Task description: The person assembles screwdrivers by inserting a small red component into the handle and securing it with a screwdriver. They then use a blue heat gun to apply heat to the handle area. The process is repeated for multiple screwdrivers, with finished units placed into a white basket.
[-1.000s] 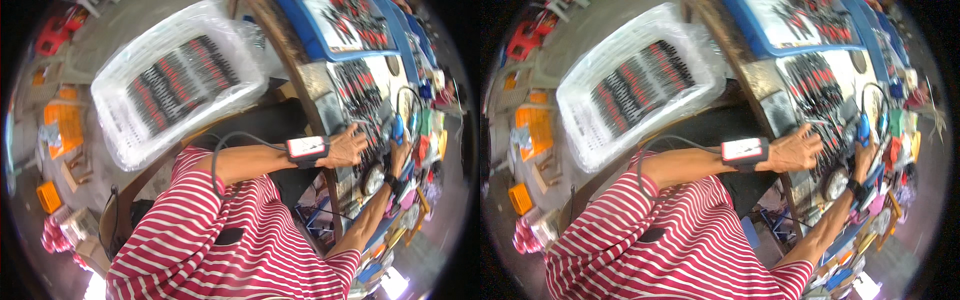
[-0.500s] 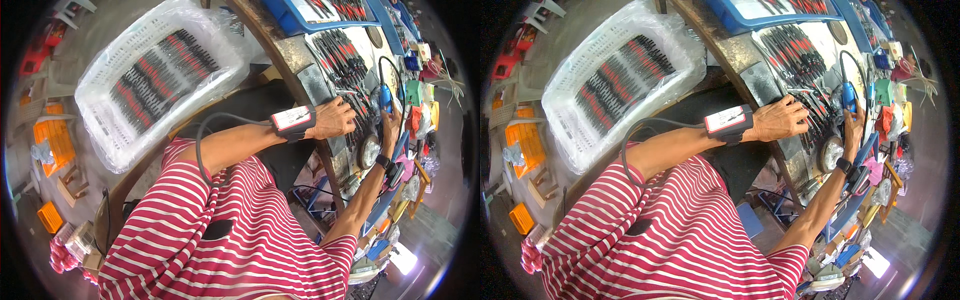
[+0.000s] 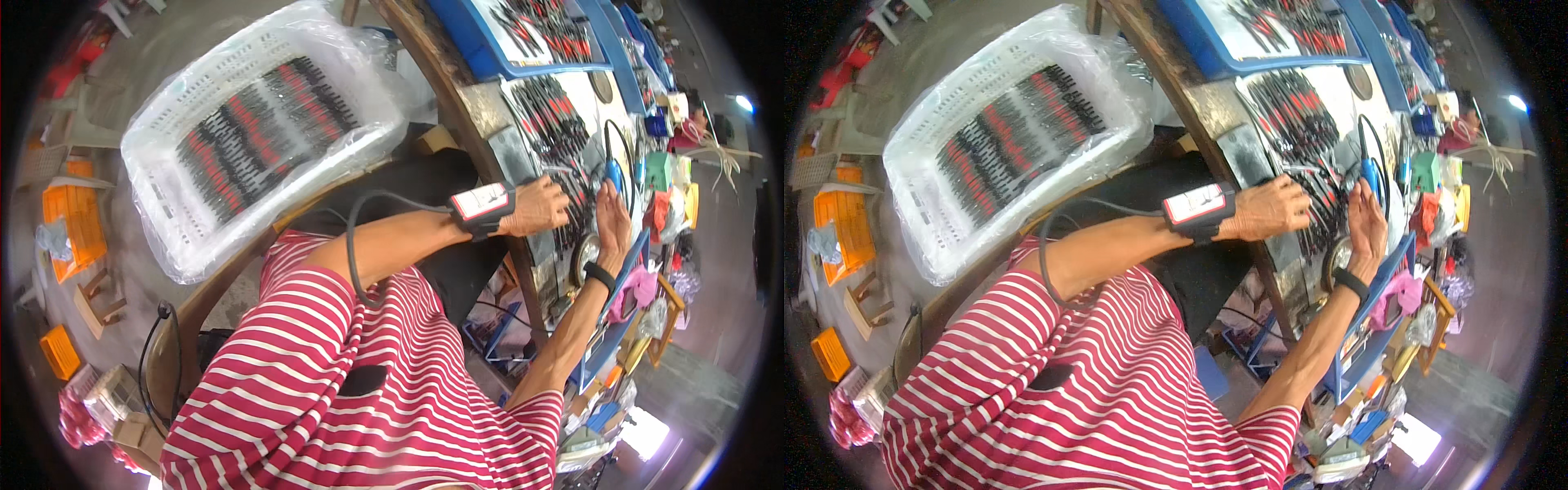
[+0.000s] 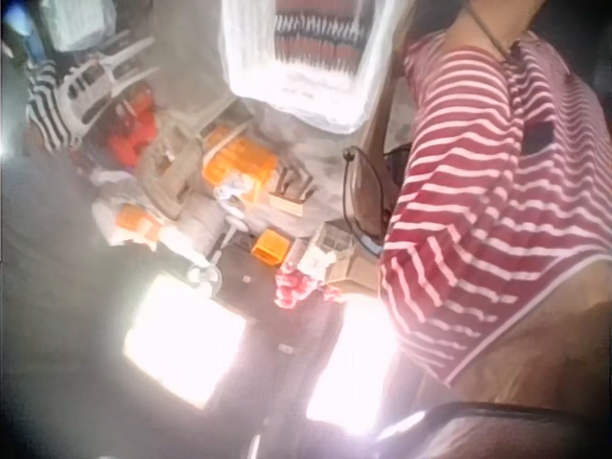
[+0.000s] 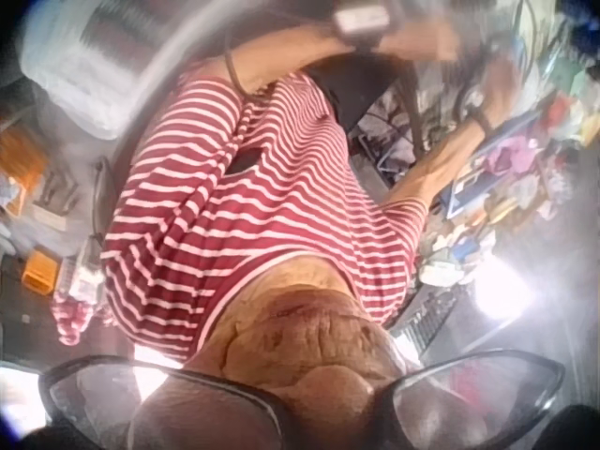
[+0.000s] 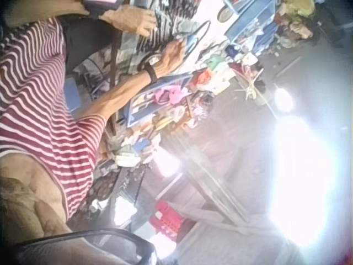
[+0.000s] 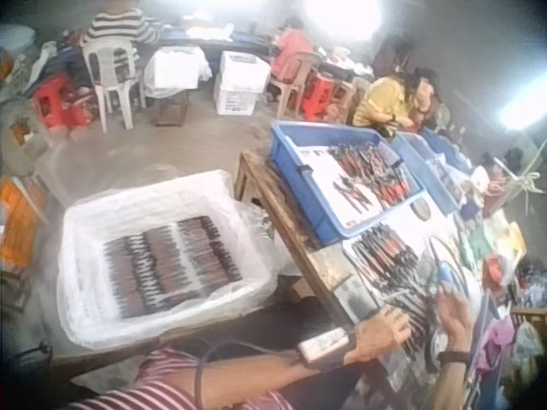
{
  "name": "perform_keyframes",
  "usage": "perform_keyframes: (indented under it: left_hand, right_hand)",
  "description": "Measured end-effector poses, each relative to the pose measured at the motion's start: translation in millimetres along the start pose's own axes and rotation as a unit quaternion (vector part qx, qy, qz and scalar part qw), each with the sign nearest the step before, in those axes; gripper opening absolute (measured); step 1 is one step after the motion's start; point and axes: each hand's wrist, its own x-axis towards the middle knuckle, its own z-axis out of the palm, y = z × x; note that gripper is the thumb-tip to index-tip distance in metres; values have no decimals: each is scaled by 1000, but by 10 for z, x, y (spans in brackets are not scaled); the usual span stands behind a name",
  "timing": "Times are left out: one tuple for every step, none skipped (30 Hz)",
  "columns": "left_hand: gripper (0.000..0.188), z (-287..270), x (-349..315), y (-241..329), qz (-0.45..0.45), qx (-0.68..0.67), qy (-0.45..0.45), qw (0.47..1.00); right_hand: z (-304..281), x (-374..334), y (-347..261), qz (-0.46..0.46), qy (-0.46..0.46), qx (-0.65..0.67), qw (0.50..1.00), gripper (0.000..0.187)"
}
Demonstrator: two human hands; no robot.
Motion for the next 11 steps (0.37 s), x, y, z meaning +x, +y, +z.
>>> perform_keyframes:
  left_hand:
    - [5,4,14,9,0,-5,2,1000]
    - [5,0,17,4,0,-7,2,1000]
    - [5,-11,7,-9,12,-2,28,1000]
    - [5,-18,14,-1,3,-1,14,1000]
    - [5,-27,9,-2,0,-11,21,1000]
    - [4,-30,12,0,-2,-28,15,999]
    - [4,-26,14,-3,-1,-30,-2,1000]
    - [4,-18,14,-3,-3,-34,14,999]
    - [5,-11,8,-6,-3,-40,20,999]
    - [5,-2,2,-5,-5,-48,26,998]
    - [9,8,-3,-7,-8,-46,6,999]
  right_hand:
    - [1,-10,-5,-2,-8,6,1000,50]
    - [11,-11,3,-13,0,9,1000,50]
    - [26,-13,5,-9,-13,68,998,52]
    - [36,-19,-11,3,-45,137,990,54]
    - [43,-11,-24,-1,-20,158,987,53]
    - [43,15,-14,-13,5,187,982,53]
    - [33,32,-4,10,-27,219,975,53]
    - [13,18,3,12,-11,265,964,53]
    - [-7,4,27,30,-36,297,954,52]
    - [-27,-21,53,46,-30,337,940,53]
    - [-50,-95,19,65,-12,365,929,53]
